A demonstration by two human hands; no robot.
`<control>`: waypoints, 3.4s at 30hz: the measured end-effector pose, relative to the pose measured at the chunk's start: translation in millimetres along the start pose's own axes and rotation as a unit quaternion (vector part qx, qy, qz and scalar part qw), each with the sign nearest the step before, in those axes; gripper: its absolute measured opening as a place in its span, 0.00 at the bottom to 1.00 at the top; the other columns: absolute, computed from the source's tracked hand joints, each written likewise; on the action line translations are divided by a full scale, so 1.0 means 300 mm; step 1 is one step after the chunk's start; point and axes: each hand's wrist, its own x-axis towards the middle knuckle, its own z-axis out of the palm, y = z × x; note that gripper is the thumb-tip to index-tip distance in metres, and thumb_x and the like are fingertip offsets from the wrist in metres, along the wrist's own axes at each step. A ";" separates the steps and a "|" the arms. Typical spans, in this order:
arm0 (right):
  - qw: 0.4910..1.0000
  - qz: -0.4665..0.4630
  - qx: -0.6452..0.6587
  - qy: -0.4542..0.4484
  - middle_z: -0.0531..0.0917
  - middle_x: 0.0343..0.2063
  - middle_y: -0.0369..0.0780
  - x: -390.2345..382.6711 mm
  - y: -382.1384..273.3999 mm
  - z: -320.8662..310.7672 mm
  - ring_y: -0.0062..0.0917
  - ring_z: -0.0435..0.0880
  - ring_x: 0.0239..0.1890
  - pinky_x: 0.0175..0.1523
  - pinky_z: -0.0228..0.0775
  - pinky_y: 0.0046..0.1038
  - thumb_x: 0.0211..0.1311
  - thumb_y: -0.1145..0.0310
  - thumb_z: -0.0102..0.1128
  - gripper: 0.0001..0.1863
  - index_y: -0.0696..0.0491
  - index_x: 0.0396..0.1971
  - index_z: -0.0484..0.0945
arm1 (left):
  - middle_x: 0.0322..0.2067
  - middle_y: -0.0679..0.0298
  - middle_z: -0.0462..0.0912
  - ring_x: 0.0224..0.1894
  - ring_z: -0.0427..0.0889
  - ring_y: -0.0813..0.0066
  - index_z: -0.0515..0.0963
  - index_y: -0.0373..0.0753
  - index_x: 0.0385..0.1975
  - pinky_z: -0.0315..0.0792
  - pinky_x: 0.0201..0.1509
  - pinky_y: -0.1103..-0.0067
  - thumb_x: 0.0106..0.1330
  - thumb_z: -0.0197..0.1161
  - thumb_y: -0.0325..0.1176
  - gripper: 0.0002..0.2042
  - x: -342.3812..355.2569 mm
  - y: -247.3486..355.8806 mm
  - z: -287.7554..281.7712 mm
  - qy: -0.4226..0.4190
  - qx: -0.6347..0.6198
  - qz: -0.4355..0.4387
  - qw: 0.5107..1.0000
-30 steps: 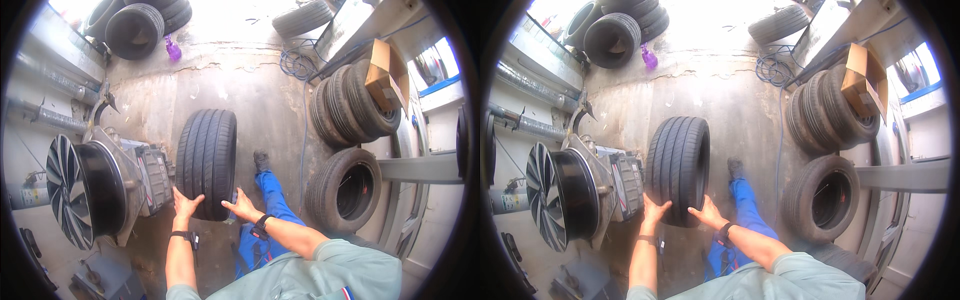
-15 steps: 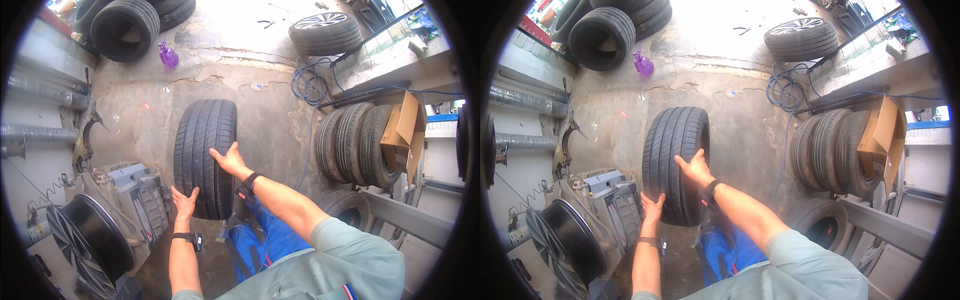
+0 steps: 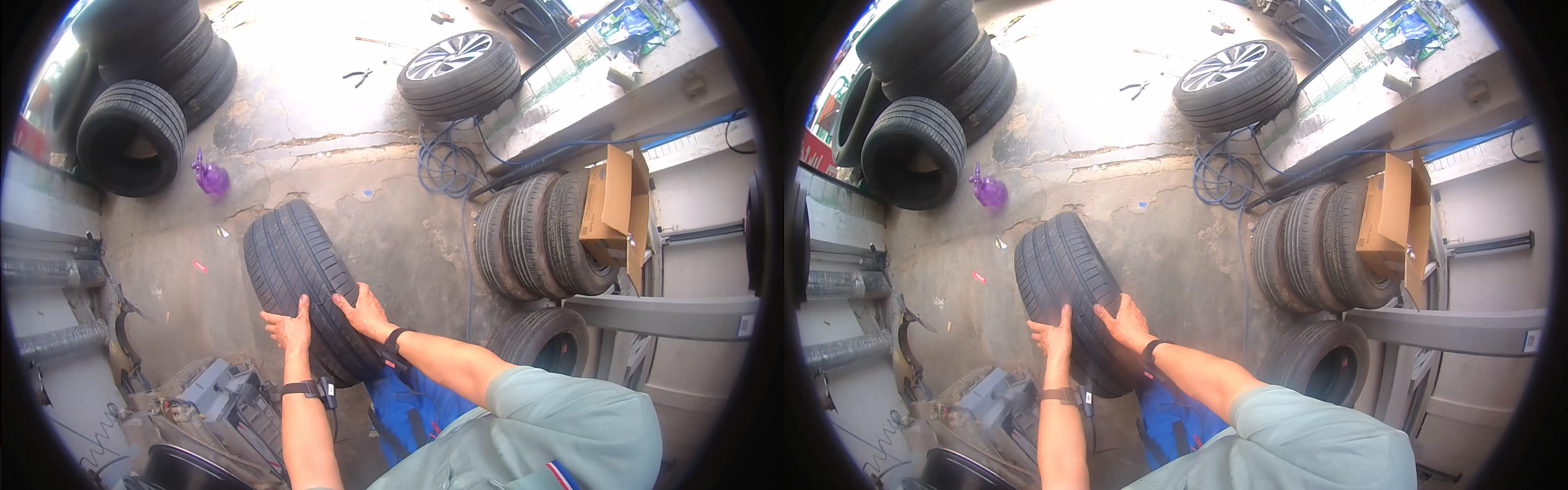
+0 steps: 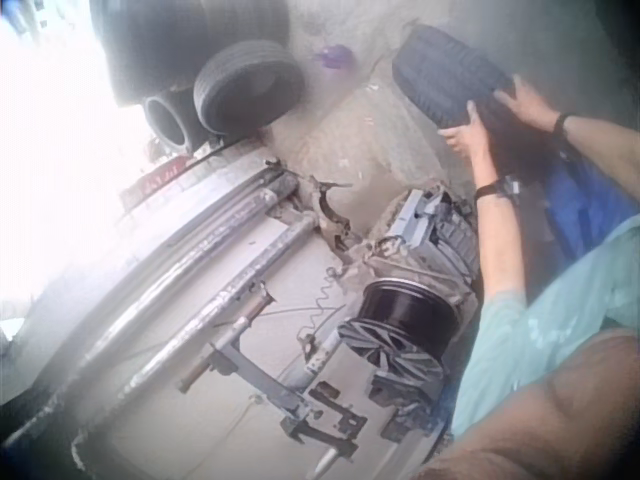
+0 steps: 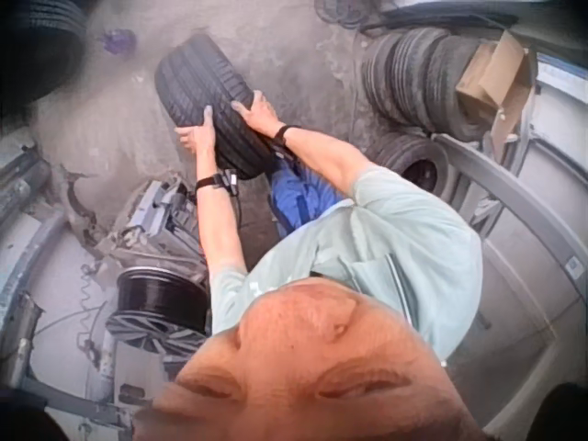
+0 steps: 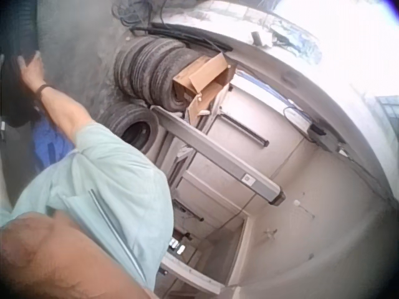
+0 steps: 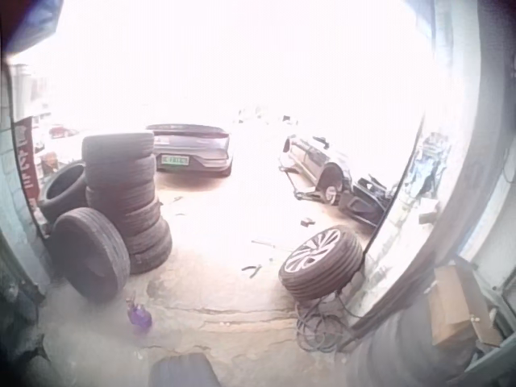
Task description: The person removes a tire from a rim using a tire changer machine and a pry bar. The person then handles a new tire, peeling off a sticker, and sprays a liquid from a purple bottle onto the bead of the tire.
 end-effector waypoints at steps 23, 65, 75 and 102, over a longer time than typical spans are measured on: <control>0.949 -0.160 -0.191 -0.192 0.80 0.45 0.59 0.395 -0.683 0.113 0.50 0.83 0.50 0.55 0.76 0.45 0.63 0.37 0.59 0.42 0.67 0.51 0.67 | 0.66 0.33 0.64 0.68 0.67 0.39 0.56 0.24 0.69 0.61 0.71 0.60 0.68 0.54 0.67 0.48 0.292 -0.036 -0.122 0.131 -0.248 -0.130 0.951; 0.863 -0.106 -0.228 -0.437 0.84 0.49 0.54 1.176 -0.951 0.371 0.43 0.81 0.57 0.64 0.69 0.36 0.68 0.37 0.51 0.39 0.61 0.56 0.78 | 0.67 0.41 0.66 0.70 0.64 0.43 0.66 0.27 0.65 0.56 0.74 0.56 0.68 0.53 0.39 0.28 0.570 0.237 -0.353 0.367 0.020 -0.052 0.929; 0.890 -0.012 -0.142 -0.432 0.80 0.57 0.48 1.865 -1.286 0.794 0.35 0.81 0.58 0.63 0.70 0.39 0.66 0.45 0.58 0.36 0.59 0.63 0.72 | 0.66 0.45 0.70 0.69 0.67 0.45 0.69 0.28 0.64 0.57 0.73 0.58 0.73 0.49 0.40 0.26 0.682 0.192 -0.450 0.334 0.023 -0.078 0.939; 0.790 -0.183 -0.354 -0.466 0.86 0.37 0.46 1.764 -1.170 0.647 0.34 0.83 0.43 0.50 0.71 0.35 0.64 0.36 0.57 0.35 0.60 0.41 0.83 | 0.65 0.45 0.71 0.67 0.69 0.45 0.71 0.29 0.62 0.58 0.72 0.58 0.73 0.47 0.44 0.27 0.678 0.207 -0.456 0.323 0.007 -0.103 0.941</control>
